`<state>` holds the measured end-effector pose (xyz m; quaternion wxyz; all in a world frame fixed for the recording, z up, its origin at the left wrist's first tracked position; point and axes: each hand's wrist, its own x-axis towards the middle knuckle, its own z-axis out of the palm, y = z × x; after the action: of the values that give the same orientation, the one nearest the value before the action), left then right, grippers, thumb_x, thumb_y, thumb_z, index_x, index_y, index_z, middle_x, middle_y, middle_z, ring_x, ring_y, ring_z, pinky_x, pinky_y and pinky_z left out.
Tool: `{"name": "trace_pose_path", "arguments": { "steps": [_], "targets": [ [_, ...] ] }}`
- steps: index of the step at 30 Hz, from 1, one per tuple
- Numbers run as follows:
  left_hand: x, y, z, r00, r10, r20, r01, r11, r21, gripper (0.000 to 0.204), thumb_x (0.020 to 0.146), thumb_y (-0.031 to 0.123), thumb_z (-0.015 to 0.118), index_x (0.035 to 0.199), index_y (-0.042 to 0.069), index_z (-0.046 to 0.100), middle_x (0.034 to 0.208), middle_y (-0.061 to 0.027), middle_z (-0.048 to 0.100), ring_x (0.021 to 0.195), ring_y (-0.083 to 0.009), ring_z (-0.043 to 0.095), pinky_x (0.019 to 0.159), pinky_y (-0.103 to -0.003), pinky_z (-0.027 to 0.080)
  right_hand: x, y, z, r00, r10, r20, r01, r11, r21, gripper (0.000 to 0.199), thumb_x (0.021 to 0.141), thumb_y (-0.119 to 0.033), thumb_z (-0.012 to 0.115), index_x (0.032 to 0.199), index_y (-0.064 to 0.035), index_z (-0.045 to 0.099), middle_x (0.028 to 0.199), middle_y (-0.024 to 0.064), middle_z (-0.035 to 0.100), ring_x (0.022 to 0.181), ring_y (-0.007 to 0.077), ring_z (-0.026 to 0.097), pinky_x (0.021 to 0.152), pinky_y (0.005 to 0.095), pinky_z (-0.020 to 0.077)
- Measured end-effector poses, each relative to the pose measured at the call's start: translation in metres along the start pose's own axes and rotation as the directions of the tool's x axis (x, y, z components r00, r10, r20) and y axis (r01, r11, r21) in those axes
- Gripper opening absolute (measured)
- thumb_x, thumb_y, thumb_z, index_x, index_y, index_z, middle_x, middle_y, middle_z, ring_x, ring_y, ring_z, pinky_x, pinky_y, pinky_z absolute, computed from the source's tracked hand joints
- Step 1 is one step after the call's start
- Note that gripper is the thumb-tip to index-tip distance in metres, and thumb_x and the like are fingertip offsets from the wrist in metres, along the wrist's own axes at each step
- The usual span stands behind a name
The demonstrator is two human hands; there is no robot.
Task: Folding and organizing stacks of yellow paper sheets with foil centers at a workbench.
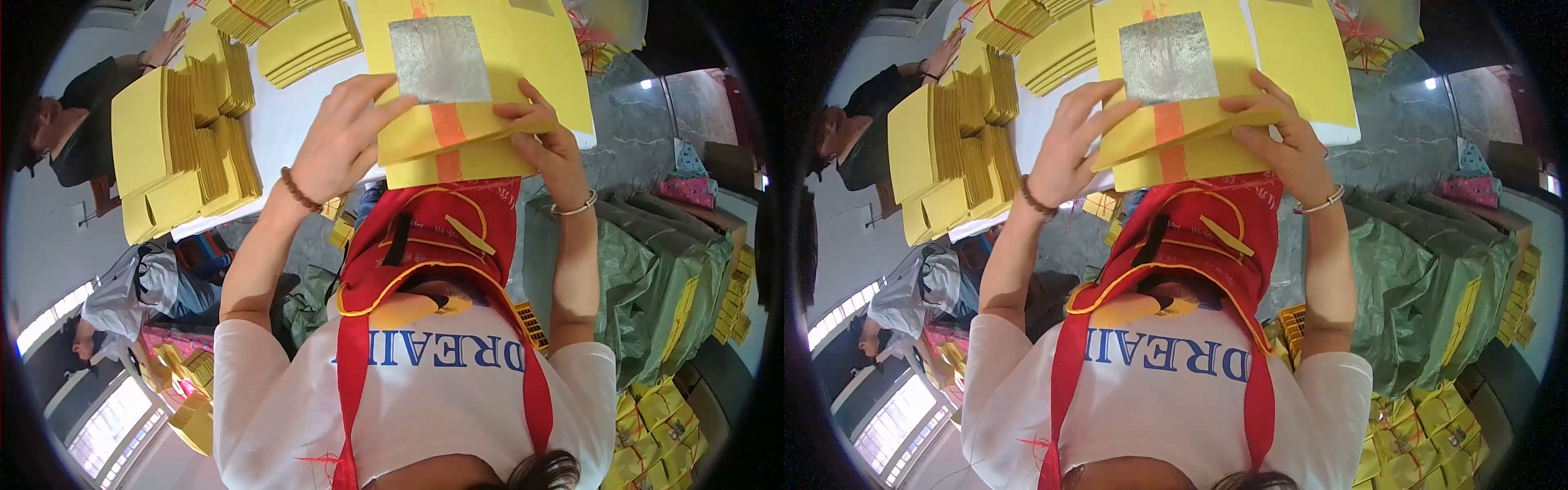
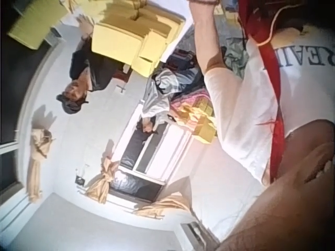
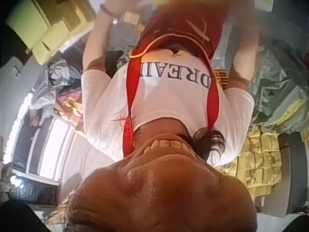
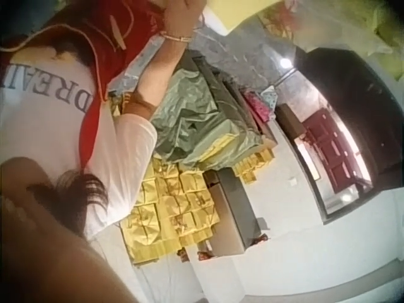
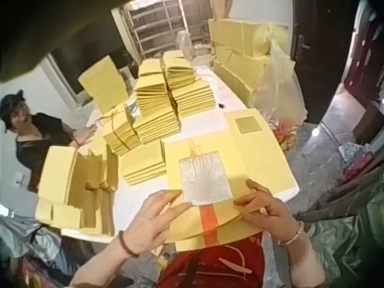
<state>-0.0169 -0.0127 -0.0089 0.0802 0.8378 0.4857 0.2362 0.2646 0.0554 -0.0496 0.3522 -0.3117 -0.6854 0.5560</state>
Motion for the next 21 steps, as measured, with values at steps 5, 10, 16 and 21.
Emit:
{"name": "trace_pose_path", "arguments": {
  "steps": [5, 10, 16, 21],
  "targets": [
    [0.006, 0.002, 0.004, 0.983, 0.098, -0.153, -0.065, 0.975, 0.211, 0.046, 0.067, 0.000, 0.055, 0.111, 0.013, 0.060, 0.112, -0.0105, 0.057, 0.101, -0.0290, 0.053, 0.085, -0.037, 0.044, 0.004, -0.011, 0.000, 0.992, -0.123, -0.034, 0.121, 0.991, -0.058, 0.035, 0.073, -0.007, 0.069, 0.108, -0.0074, 0.061, 0.121, 0.0068, 0.056, 0.130, 0.0269, 0.033, 0.105, 0.0384, 0.0291],
    [0.004, 0.025, -0.023, 0.972, 0.161, -0.170, -0.097, 0.937, 0.334, 0.037, 0.070, 0.009, 0.056, 0.106, 0.014, 0.062, 0.109, -0.0090, 0.059, 0.097, -0.0246, 0.055, 0.078, -0.033, 0.045, 0.005, -0.027, -0.006, 0.941, -0.319, -0.116, 0.247, 0.877, -0.411, 0.035, 0.070, -0.009, 0.070, 0.103, -0.0070, 0.063, 0.127, 0.0103, 0.052, 0.127, 0.0285, 0.038, 0.101, 0.0379, 0.0339],
    [-0.017, 0.044, -0.012, 0.993, -0.046, -0.108, 0.035, 0.994, -0.102, 0.028, 0.073, 0.011, 0.060, 0.100, 0.007, 0.062, 0.088, -0.0097, 0.063, 0.077, -0.0247, 0.059, 0.068, -0.033, 0.046, -0.011, -0.034, -0.008, 0.955, -0.241, 0.173, 0.296, 0.788, -0.540, 0.020, 0.072, -0.014, 0.066, 0.091, -0.0077, 0.065, 0.101, 0.0070, 0.064, 0.102, 0.0247, 0.057, 0.090, 0.0360, 0.0405],
    [-0.005, 0.032, -0.006, 0.936, -0.349, -0.042, 0.311, 0.877, -0.366, 0.018, 0.084, 0.013, 0.058, 0.097, 0.001, 0.060, 0.074, -0.0147, 0.058, 0.064, -0.0272, 0.055, 0.058, -0.034, 0.045, -0.006, -0.041, 0.004, 0.996, -0.068, -0.064, 0.036, 0.914, -0.403, 0.024, 0.079, -0.004, 0.065, 0.103, -0.0039, 0.061, 0.093, 0.0103, 0.065, 0.080, 0.0179, 0.063, 0.063, 0.0255, 0.0490]
  ]
}}
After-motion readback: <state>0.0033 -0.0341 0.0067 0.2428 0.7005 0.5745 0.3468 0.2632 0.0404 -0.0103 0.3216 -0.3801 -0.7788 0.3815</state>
